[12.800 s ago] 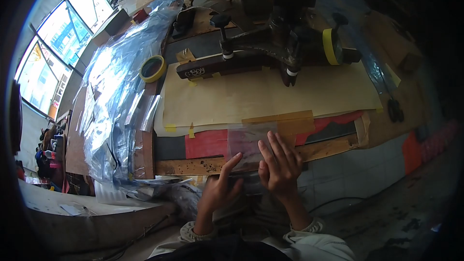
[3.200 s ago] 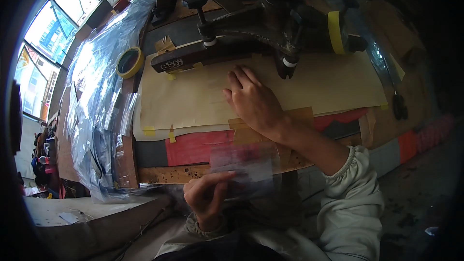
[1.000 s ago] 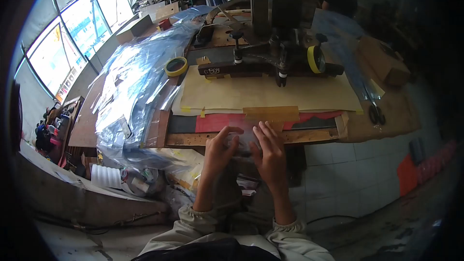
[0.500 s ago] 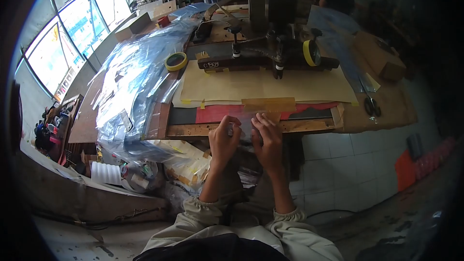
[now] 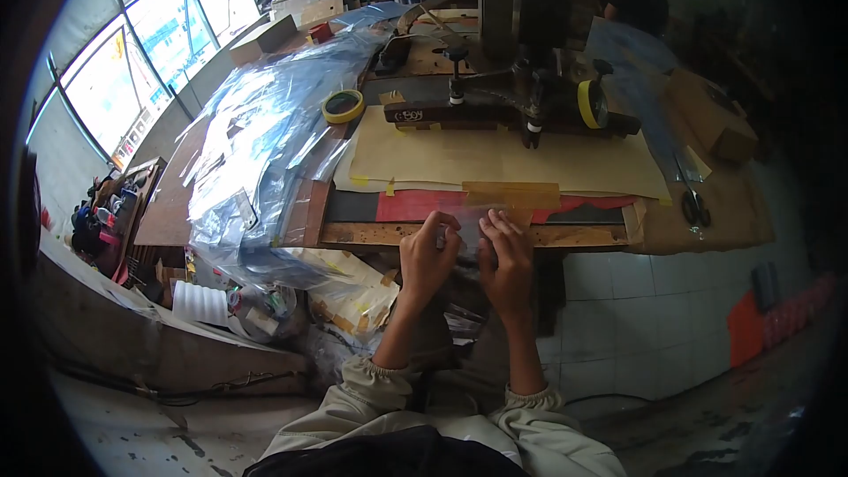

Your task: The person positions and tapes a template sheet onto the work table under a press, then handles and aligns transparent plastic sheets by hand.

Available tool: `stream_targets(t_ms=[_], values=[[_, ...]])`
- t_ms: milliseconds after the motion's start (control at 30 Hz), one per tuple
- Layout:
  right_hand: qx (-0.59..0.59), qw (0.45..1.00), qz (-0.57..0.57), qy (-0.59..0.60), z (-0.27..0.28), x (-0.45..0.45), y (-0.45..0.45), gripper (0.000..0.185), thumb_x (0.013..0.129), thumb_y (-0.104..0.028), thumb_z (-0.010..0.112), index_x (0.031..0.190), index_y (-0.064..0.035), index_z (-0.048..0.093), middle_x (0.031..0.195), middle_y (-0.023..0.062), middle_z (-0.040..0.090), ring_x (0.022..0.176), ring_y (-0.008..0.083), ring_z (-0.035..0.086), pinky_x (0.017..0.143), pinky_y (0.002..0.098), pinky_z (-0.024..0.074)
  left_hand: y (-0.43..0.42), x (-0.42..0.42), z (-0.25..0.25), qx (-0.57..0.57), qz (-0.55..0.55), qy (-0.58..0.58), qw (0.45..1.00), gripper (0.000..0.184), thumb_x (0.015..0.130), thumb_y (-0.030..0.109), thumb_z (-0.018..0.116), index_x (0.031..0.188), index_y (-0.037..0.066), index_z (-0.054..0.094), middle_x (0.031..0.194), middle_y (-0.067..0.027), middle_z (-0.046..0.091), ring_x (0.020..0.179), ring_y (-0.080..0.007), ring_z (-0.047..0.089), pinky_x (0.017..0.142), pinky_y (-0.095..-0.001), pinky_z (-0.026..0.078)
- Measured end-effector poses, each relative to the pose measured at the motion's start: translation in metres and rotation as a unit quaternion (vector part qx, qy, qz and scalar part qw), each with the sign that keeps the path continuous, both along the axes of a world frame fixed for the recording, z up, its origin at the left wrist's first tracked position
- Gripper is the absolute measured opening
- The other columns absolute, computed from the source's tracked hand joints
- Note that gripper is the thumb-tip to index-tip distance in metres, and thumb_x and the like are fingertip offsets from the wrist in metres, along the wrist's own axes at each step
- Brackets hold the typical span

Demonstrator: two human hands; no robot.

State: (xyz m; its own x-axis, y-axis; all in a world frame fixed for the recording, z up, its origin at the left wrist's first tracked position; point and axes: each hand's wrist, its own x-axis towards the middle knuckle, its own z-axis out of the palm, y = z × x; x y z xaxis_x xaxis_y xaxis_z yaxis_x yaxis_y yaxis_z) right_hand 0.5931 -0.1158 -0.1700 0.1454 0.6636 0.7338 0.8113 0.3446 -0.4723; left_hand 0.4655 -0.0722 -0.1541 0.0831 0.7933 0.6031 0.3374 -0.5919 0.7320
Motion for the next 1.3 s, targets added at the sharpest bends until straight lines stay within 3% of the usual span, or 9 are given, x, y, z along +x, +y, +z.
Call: stream_targets(t_ms=[700, 800, 1200, 1300], values=[[-0.005, 1.0, -0.006, -0.007, 0.002, -0.002, -0.0012, 0.024, 0.087, -0.006, 0.056, 0.11, -0.0028, 0.063, 0.119, 0.0138, 0.06, 0.117, 0.0305, 0.052, 0.099, 0.0405, 0.0392, 0.0016, 0.0003, -0.0067, 0.005, -0.004, -0.005, 1.0, 0.005, 0.082, 0.009, 0.058, 0.087, 0.009, 0.055, 0.054, -0.0098, 0.055, 0.048, -0.0244, 0.059, 0.045, -0.0348, 0.043], [-0.007, 1.0, -0.006, 0.005, 0.0032, -0.0036, -0.0015, 0.024, 0.087, -0.007, 0.054, 0.109, -0.003, 0.064, 0.119, 0.014, 0.06, 0.117, 0.0294, 0.053, 0.1, 0.0393, 0.0378, -0.0005, -0.0025, -0.0039, -0.031, -0.006, 0.029, 0.999, 0.005, 0.084, 0.009, 0.055, 0.089, 0.008, 0.057, 0.062, -0.0088, 0.064, 0.058, -0.0244, 0.066, 0.053, -0.0333, 0.048], [-0.007, 1.0, -0.002, -0.003, 0.0007, -0.0022, -0.0009, 0.025, 0.087, -0.006, 0.055, 0.11, -0.0032, 0.063, 0.12, 0.0134, 0.059, 0.118, 0.0304, 0.052, 0.099, 0.0407, 0.039, -0.0005, -0.0017, -0.0038, -0.019, 0.0, 0.023, 1.0, 0.006, 0.083, 0.009, 0.056, 0.088, 0.008, 0.057, 0.06, -0.0083, 0.063, 0.057, -0.0243, 0.065, 0.053, -0.0337, 0.048], [-0.007, 1.0, -0.004, -0.006, 0.0007, -0.0023, -0.0009, 0.024, 0.087, -0.006, 0.056, 0.11, -0.0032, 0.063, 0.121, 0.0133, 0.059, 0.118, 0.0304, 0.052, 0.099, 0.0408, 0.039, -0.0004, -0.0005, -0.0046, 0.006, -0.002, 0.005, 1.0, 0.006, 0.083, 0.009, 0.057, 0.087, 0.008, 0.053, 0.059, -0.0107, 0.056, 0.05, -0.026, 0.059, 0.048, -0.0359, 0.044]])
